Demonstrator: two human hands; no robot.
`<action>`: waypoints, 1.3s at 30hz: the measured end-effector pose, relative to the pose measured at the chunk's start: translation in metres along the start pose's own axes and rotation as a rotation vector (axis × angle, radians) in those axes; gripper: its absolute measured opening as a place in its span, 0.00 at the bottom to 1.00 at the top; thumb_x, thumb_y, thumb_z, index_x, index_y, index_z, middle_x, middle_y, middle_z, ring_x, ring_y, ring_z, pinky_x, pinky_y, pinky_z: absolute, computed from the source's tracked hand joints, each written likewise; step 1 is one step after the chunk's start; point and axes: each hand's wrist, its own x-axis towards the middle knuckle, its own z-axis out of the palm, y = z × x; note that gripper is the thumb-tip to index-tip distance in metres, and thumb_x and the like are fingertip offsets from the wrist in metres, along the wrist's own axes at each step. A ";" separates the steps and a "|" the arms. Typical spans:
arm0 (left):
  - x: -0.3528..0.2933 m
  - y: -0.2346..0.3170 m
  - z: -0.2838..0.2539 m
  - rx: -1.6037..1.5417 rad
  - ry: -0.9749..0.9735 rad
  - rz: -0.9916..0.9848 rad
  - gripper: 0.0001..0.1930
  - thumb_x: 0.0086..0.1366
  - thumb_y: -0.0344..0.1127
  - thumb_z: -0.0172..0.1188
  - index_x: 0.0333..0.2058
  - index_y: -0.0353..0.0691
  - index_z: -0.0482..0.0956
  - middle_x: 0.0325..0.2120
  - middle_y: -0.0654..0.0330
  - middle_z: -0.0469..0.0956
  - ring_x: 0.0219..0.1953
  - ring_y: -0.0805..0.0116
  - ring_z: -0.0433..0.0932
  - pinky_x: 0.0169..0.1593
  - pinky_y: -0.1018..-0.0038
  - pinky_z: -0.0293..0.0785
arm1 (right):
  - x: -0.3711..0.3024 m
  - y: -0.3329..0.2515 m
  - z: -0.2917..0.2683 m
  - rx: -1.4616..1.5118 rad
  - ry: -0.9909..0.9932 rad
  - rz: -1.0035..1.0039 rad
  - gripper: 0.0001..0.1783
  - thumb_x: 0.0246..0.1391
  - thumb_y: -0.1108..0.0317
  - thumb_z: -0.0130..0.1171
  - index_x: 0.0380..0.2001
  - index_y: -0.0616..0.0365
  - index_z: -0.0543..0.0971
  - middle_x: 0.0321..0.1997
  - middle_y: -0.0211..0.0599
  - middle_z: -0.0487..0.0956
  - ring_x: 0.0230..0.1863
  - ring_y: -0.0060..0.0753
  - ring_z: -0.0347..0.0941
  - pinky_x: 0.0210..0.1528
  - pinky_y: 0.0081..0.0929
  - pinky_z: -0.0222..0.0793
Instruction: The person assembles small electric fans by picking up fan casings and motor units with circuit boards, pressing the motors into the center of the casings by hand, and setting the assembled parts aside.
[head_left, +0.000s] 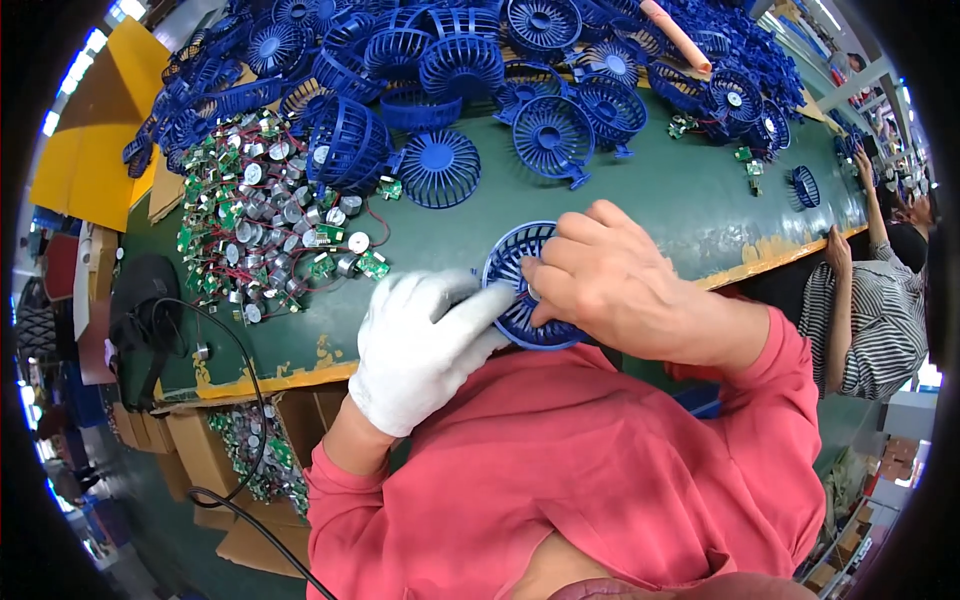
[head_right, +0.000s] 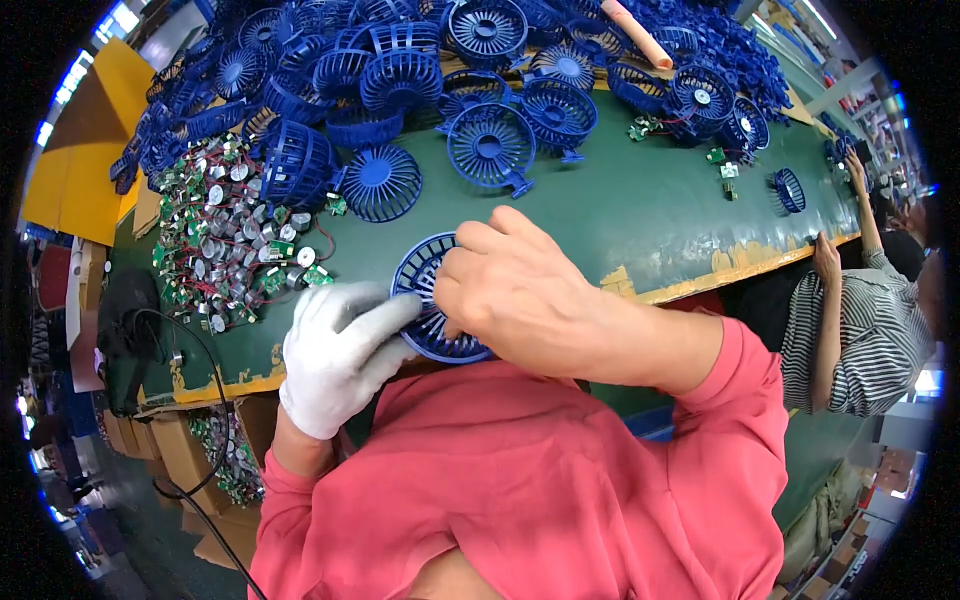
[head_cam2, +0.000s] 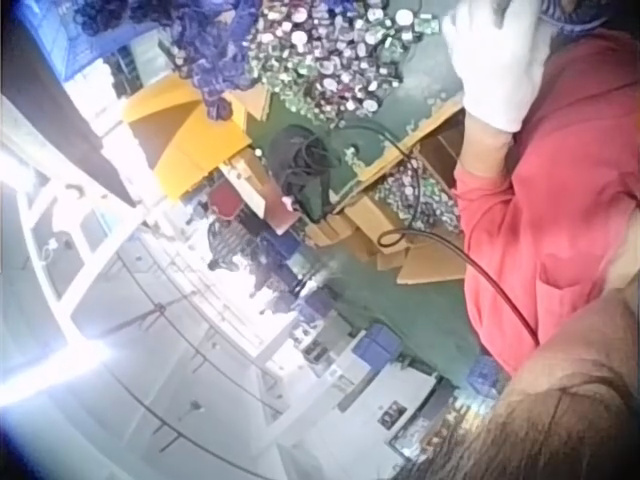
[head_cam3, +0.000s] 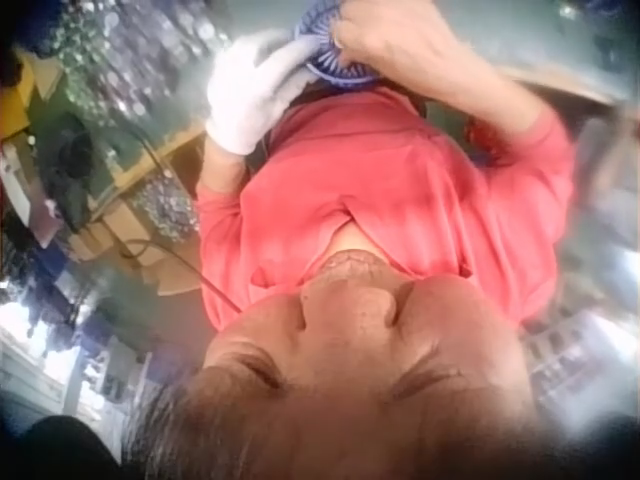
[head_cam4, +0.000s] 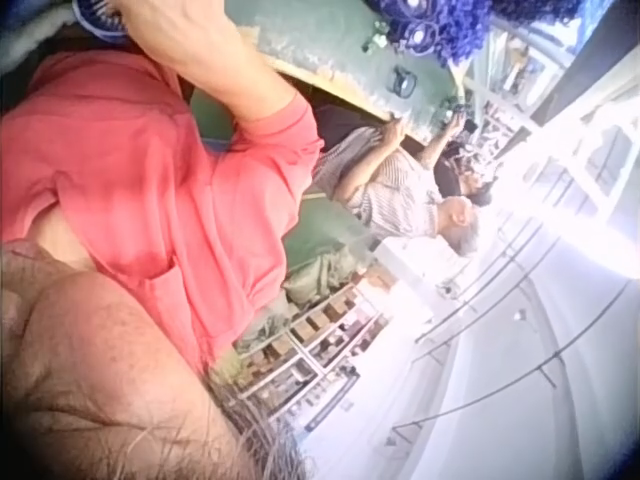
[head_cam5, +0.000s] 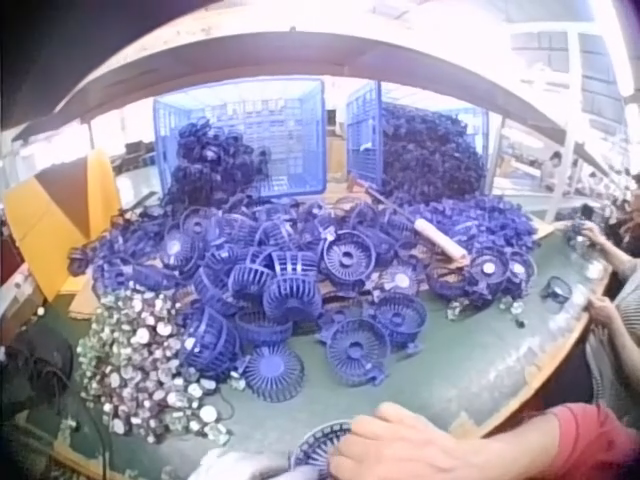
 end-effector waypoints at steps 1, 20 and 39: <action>0.002 0.000 -0.001 0.019 0.022 -0.011 0.26 0.44 0.40 0.70 0.45 0.43 0.78 0.37 0.58 0.75 0.40 0.57 0.74 0.47 0.64 0.69 | -0.004 0.002 0.004 -0.004 -0.001 -0.001 0.14 0.39 0.58 0.64 0.28 0.56 0.79 0.27 0.31 0.75 0.37 0.33 0.69 0.37 0.31 0.61; 0.026 0.007 0.044 -0.063 -0.111 -0.149 0.51 0.42 0.60 0.70 0.59 0.32 0.62 0.45 0.48 0.74 0.48 0.50 0.73 0.60 0.51 0.57 | -0.109 0.025 0.078 0.415 0.496 0.652 0.65 0.27 0.53 0.77 0.64 0.72 0.52 0.56 0.59 0.68 0.57 0.52 0.66 0.61 0.42 0.59; -0.017 0.004 0.053 -0.170 0.027 -0.182 0.22 0.47 0.34 0.68 0.44 0.41 0.78 0.39 0.56 0.77 0.41 0.56 0.75 0.46 0.66 0.71 | -0.287 0.202 0.067 0.097 0.885 1.195 0.31 0.57 0.69 0.58 0.63 0.60 0.62 0.47 0.36 0.75 0.43 0.23 0.70 0.45 0.22 0.67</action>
